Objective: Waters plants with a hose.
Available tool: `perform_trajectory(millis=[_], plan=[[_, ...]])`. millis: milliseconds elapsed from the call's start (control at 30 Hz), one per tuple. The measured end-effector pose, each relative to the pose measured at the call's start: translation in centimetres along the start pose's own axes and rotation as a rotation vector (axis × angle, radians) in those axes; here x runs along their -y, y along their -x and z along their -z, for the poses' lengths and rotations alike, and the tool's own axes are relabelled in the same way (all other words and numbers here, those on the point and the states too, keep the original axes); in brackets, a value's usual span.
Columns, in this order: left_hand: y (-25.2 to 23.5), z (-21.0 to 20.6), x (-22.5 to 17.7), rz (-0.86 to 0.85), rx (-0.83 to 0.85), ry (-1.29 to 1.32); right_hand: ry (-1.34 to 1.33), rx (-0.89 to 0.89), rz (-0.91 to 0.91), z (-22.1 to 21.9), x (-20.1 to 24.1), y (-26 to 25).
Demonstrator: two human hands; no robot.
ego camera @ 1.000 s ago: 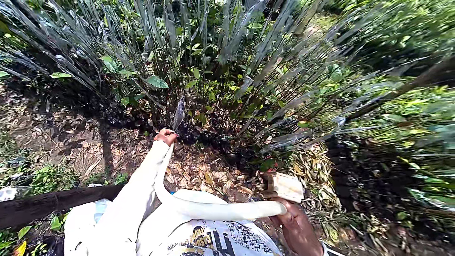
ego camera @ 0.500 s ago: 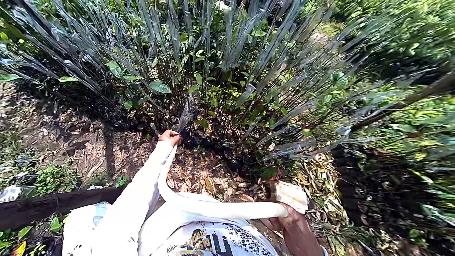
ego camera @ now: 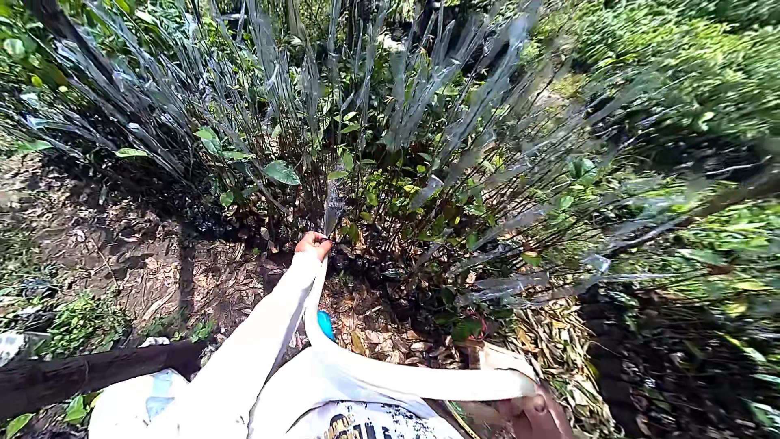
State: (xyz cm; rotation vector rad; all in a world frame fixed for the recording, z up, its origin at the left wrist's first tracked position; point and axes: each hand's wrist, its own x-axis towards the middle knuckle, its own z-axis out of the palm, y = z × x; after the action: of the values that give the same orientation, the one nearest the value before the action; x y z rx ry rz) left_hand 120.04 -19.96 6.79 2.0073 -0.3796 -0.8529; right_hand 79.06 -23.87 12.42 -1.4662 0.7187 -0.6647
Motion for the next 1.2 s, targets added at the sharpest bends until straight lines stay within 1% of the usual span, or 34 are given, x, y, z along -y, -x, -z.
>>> perform_trajectory(millis=[67, 167, 267, 400, 500, 600, 700, 800, 900, 1100, 1200], plan=[[-1.6, -0.9, -0.9, 0.006, 0.006, -0.021, 0.021, -0.009, 0.023, 0.7, -0.5, -1.0], [-4.6, -2.0, -2.2, 0.009, 0.022, -0.055, 0.01, -0.027, 0.024, 0.4, -0.1, -2.3], [-7.9, -2.4, -3.4, -0.013, 0.044, -0.087, 0.009, -0.073, -0.019, -0.4, -0.1, -4.0], [-12.3, -1.7, -5.1, -0.038, 0.066, -0.129, 0.012, -0.099, -0.045, -1.4, -0.8, -7.8], [-14.8, -0.6, -6.3, -0.053, 0.08, -0.156, -0.013, -0.13, -0.083, -2.8, -0.4, -10.9], [-17.1, -0.3, -6.8, -0.063, 0.103, -0.161, -0.03, -0.091, -0.074, -3.3, -0.3, -13.4], [-19.0, -0.4, -7.2, -0.037, 0.133, -0.194, -0.005, -0.066, -0.059, -3.5, -0.2, -15.5], [-20.2, -0.9, -7.2, 0.023, 0.112, -0.1, 0.017, -0.08, -0.092, -3.6, 0.2, -17.0], [-21.2, -1.4, -7.0, 0.026, 0.106, -0.048, 0.03, -0.068, -0.09, -3.4, 0.4, -17.9], [-23.2, -1.7, -7.9, 0.005, 0.075, -0.076, 0.001, -0.084, -0.106, -2.5, 0.1, -19.7], [-24.3, -2.0, -8.5, 0.043, 0.038, -0.111, 0.025, -0.092, -0.108, -1.9, -0.2, -20.8]])
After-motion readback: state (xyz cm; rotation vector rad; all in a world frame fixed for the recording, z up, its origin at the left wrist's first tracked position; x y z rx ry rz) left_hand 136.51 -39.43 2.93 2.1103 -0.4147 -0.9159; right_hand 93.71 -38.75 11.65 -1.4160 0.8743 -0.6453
